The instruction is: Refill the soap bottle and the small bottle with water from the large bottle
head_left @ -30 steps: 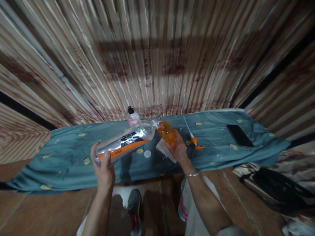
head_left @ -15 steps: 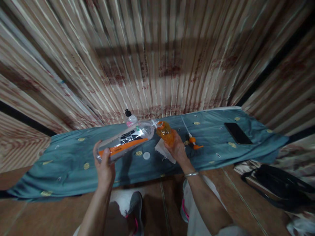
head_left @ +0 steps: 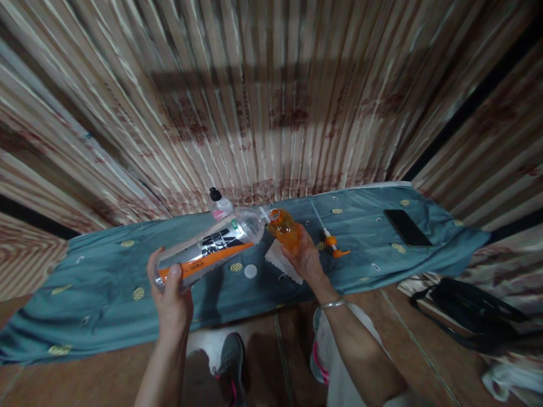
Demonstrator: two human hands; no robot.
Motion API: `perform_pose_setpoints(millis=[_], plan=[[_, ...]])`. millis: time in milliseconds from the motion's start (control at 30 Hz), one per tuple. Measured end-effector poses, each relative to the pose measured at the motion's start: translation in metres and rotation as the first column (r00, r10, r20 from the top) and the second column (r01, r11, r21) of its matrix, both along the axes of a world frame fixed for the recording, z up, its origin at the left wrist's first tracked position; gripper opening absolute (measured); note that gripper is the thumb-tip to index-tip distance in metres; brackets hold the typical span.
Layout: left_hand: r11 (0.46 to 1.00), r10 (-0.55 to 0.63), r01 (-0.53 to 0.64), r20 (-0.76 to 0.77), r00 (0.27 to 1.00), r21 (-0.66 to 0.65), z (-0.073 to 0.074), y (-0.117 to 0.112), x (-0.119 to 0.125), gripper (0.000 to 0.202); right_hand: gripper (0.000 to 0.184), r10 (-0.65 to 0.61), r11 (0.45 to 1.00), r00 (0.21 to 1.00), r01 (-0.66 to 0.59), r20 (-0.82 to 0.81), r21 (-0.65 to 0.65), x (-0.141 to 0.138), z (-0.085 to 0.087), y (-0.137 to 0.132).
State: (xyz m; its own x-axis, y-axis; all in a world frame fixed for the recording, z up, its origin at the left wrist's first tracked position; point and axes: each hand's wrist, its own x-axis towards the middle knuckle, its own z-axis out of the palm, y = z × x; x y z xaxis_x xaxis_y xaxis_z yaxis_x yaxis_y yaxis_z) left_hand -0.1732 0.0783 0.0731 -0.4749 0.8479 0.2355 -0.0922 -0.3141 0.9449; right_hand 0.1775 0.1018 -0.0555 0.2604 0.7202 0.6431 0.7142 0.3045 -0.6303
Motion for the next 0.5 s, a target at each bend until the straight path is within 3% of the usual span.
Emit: perform_pose_setpoints(millis=[233, 500], plan=[[0.996, 0.071, -0.070, -0.013, 0.997, 0.054, 0.0037, -0.0021, -0.0042, 0.075, 0.092, 0.053, 0.998, 0.999, -0.053, 0.004, -0.012, 0.0003, -0.0050, -0.0012], [0.994, 0.099, -0.095, -0.079, 0.992, 0.055, 0.0024, -0.0044, -0.0065, 0.064, 0.099, 0.029, 0.999, 0.999, -0.028, 0.041, -0.024, -0.0027, -0.0051, -0.0011]])
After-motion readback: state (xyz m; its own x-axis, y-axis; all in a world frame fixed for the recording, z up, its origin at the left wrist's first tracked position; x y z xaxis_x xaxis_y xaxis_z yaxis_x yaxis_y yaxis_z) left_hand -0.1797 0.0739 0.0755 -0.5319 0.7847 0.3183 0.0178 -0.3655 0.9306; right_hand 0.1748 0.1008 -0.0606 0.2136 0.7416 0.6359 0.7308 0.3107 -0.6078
